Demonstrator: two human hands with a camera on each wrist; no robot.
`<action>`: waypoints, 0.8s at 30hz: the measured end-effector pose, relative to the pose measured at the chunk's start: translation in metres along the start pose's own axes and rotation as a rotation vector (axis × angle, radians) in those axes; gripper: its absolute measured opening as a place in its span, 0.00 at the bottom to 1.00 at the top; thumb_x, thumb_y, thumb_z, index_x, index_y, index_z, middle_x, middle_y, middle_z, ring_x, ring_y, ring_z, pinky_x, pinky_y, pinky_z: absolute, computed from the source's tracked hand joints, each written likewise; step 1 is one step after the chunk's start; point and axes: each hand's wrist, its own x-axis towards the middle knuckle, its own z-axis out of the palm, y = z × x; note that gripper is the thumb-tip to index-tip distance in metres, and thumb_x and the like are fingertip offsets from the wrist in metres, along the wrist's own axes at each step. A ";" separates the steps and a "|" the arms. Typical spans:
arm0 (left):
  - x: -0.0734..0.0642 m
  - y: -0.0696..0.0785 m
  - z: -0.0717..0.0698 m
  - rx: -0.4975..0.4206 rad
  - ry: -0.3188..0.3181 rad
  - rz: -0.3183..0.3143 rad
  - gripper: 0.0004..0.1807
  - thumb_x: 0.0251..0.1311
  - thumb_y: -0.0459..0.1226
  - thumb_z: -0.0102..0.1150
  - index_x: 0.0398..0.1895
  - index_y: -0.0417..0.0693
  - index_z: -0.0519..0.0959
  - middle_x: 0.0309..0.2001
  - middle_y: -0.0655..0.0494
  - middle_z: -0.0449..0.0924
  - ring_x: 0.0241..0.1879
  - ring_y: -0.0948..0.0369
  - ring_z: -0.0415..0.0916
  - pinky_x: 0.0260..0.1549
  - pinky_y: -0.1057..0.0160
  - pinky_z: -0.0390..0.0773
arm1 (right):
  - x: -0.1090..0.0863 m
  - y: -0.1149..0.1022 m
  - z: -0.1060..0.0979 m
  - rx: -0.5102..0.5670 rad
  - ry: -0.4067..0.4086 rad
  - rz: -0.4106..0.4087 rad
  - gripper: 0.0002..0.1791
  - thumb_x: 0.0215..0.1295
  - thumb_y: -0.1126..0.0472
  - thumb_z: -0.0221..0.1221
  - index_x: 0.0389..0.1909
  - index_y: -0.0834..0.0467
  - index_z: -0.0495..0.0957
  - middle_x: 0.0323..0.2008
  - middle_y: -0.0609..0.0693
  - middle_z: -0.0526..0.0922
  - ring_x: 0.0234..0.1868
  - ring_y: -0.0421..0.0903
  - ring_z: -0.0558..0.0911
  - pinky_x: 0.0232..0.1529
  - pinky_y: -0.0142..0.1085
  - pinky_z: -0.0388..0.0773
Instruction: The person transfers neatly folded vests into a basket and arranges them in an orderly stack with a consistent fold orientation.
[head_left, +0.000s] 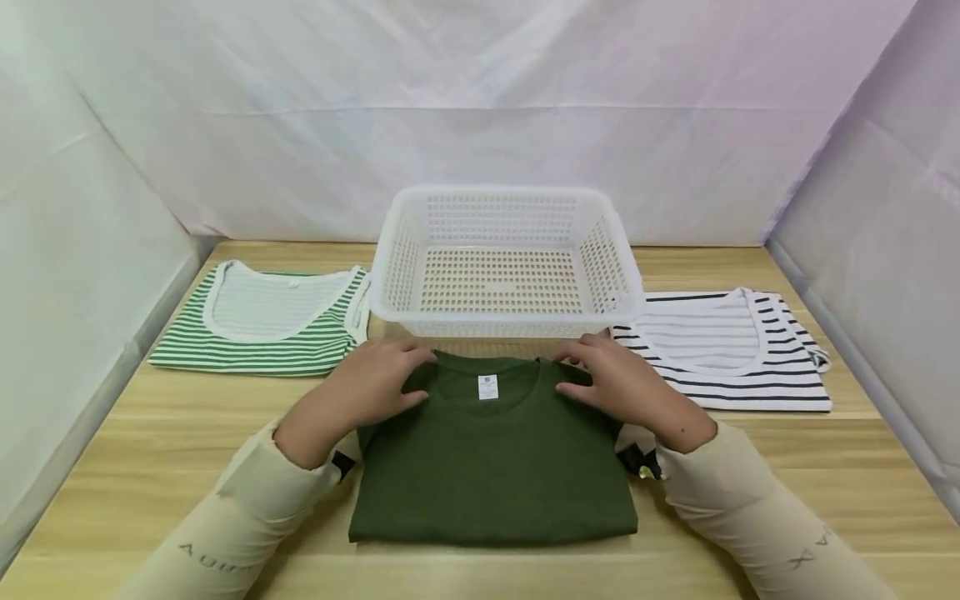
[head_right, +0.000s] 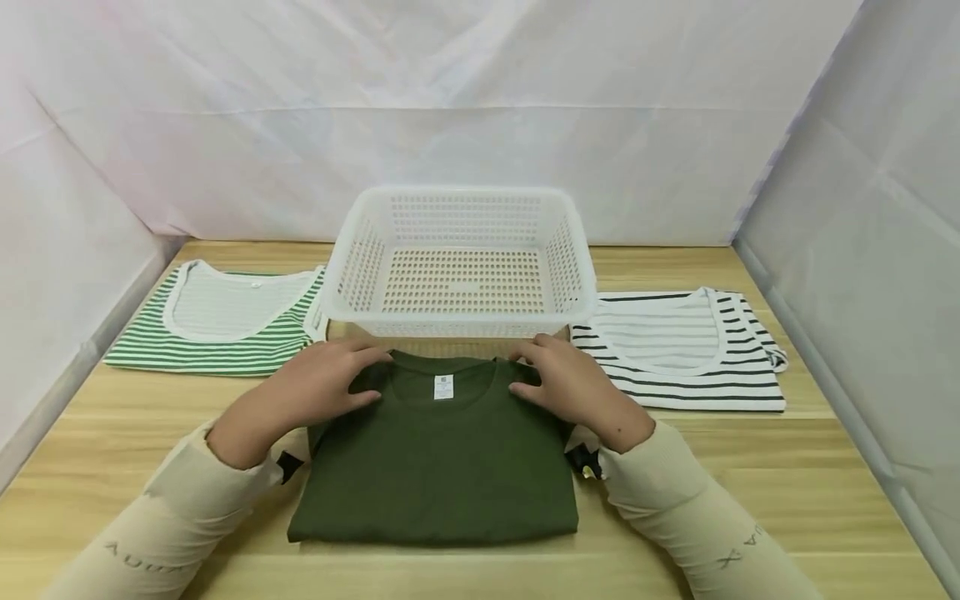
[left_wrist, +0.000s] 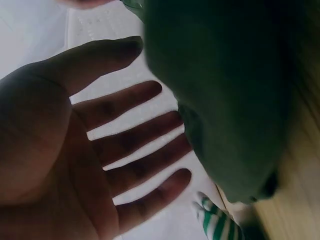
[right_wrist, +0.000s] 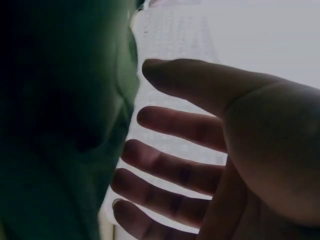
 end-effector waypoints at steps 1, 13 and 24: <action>-0.001 -0.002 0.001 0.005 -0.013 -0.017 0.27 0.59 0.47 0.70 0.60 0.47 0.79 0.58 0.47 0.80 0.53 0.50 0.80 0.49 0.47 0.80 | 0.000 0.002 0.002 0.006 -0.005 0.003 0.20 0.65 0.52 0.67 0.55 0.54 0.81 0.45 0.53 0.82 0.47 0.50 0.81 0.43 0.45 0.80; -0.001 -0.014 0.010 -0.011 -0.093 -0.107 0.38 0.53 0.54 0.73 0.65 0.47 0.75 0.55 0.44 0.81 0.51 0.47 0.81 0.46 0.45 0.81 | -0.001 0.010 0.013 0.061 -0.034 -0.008 0.30 0.61 0.48 0.69 0.60 0.57 0.77 0.53 0.56 0.82 0.52 0.52 0.82 0.51 0.48 0.79; -0.002 -0.015 0.004 -0.045 -0.173 -0.131 0.45 0.51 0.58 0.72 0.70 0.49 0.71 0.64 0.43 0.75 0.58 0.45 0.77 0.53 0.39 0.75 | 0.000 0.008 0.015 0.069 -0.084 -0.051 0.26 0.63 0.47 0.68 0.57 0.56 0.79 0.49 0.51 0.84 0.45 0.46 0.83 0.45 0.43 0.80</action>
